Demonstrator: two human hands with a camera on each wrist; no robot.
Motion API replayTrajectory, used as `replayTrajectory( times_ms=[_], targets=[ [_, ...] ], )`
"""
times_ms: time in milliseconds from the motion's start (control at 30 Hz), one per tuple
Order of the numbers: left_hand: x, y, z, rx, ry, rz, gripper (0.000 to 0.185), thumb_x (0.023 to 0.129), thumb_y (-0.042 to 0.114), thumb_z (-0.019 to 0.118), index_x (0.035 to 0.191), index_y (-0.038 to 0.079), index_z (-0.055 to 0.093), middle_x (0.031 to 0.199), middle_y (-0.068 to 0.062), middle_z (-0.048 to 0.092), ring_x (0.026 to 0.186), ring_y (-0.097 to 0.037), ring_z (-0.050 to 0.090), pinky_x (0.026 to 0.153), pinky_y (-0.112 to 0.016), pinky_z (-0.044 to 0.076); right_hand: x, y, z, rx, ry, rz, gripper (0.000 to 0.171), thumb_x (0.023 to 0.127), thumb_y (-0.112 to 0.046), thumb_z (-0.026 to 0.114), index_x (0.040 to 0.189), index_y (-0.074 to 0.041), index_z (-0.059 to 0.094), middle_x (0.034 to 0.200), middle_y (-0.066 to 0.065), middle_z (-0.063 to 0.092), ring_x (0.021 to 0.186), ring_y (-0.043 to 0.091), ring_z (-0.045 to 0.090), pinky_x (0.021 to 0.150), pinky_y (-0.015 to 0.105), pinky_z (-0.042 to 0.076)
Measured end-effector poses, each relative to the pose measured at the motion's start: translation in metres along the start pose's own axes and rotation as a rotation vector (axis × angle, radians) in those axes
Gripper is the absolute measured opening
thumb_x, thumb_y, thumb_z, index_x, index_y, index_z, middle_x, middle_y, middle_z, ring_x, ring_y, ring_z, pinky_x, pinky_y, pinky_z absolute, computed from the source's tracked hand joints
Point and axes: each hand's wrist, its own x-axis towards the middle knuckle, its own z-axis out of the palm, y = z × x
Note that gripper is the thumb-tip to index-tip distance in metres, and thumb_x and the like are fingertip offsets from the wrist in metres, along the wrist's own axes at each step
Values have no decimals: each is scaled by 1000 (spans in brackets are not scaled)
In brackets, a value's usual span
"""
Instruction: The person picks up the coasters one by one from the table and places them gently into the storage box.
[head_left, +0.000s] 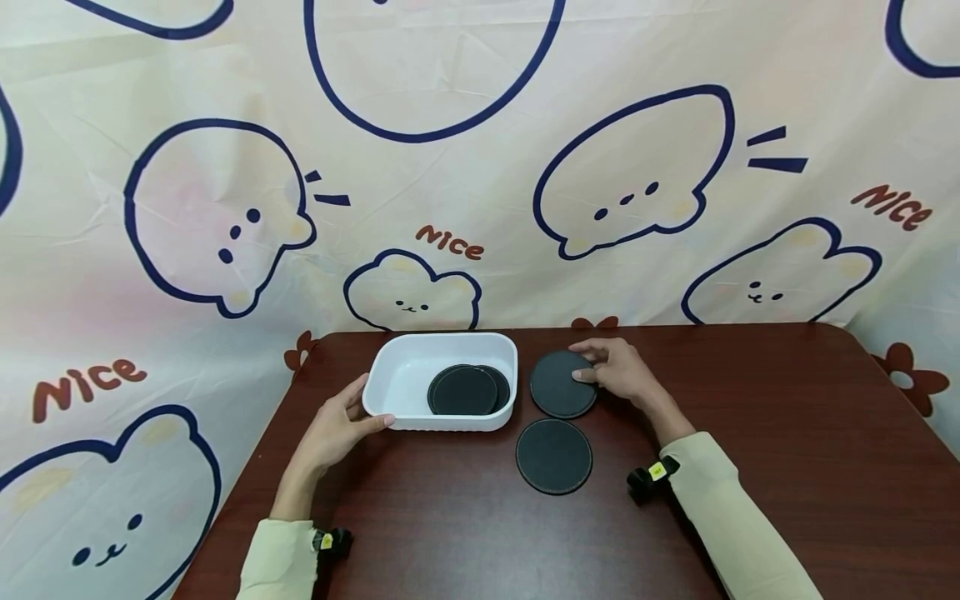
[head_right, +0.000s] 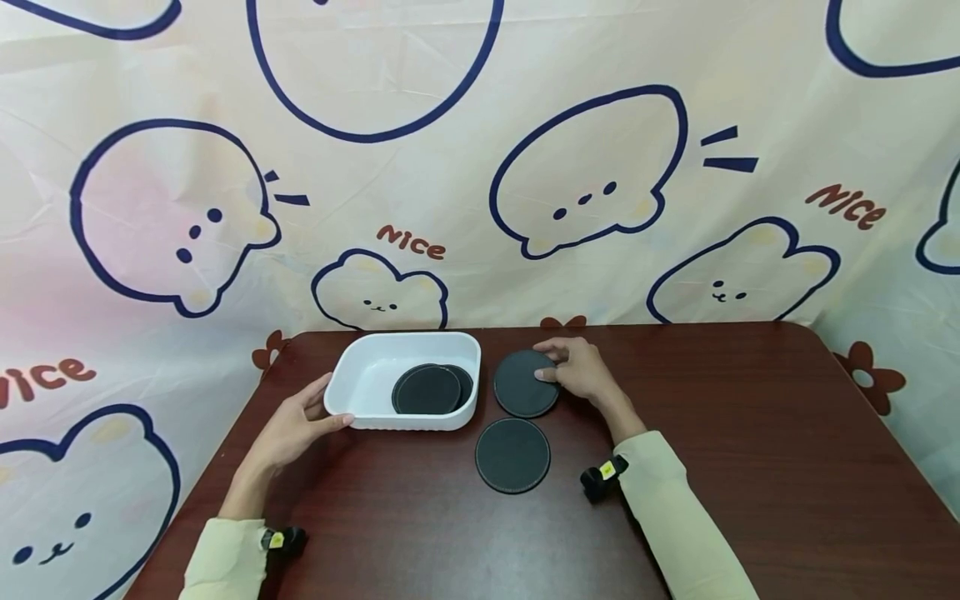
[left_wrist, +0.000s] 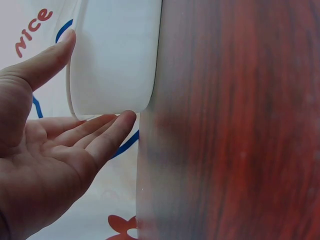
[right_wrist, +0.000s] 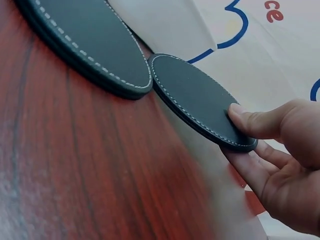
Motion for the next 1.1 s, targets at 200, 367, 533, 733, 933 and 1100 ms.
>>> replayTrajectory(
  times_ms=[200, 367, 533, 733, 933, 1100],
  targets=[
    [0, -1, 0, 2, -1, 2, 94, 95, 26, 84, 170, 11, 30, 167, -20, 46, 141, -39, 62, 103, -38, 61, -1, -2, -3, 102, -25, -2, 50, 100, -13, 77, 148, -10, 65, 122, 20, 71, 90, 20, 70, 76, 30, 62],
    [0, 0, 0, 6, 0, 4, 93, 96, 24, 84, 170, 12, 30, 167, -20, 47, 141, -39, 62, 101, -34, 61, -2, -5, -4, 169, -57, -23, 52, 102, -13, 75, 152, -10, 61, 124, 20, 71, 92, 18, 75, 82, 30, 65],
    [0, 1, 0, 9, -1, 5, 93, 96, 26, 84, 170, 12, 30, 167, -20, 46, 142, -39, 61, 102, -34, 61, -3, -11, -5, 197, -77, -34, 52, 103, -14, 73, 153, -10, 60, 126, 22, 70, 93, 18, 76, 84, 31, 65],
    [0, 0, -1, 14, 1, 4, 93, 96, 25, 84, 170, 12, 30, 168, -20, 46, 142, -39, 60, 102, -32, 60, -5, -24, -1, 230, -90, -24, 51, 103, -14, 73, 152, -11, 61, 129, 22, 69, 95, 20, 77, 85, 33, 66],
    [0, 0, -1, 6, -7, 2, 95, 96, 27, 84, 171, 10, 28, 168, -20, 45, 142, -40, 60, 103, -35, 61, -5, -30, 5, 305, -104, -17, 52, 103, -11, 71, 153, -7, 59, 132, 23, 68, 98, 19, 78, 86, 32, 66],
    [1, -1, -1, -4, -10, 1, 95, 96, 25, 84, 171, 10, 28, 168, -21, 44, 142, -40, 60, 104, -39, 60, -2, -36, 11, 387, -131, 0, 51, 104, -8, 69, 153, -4, 57, 141, 26, 63, 101, 18, 78, 87, 30, 66]
  ],
)
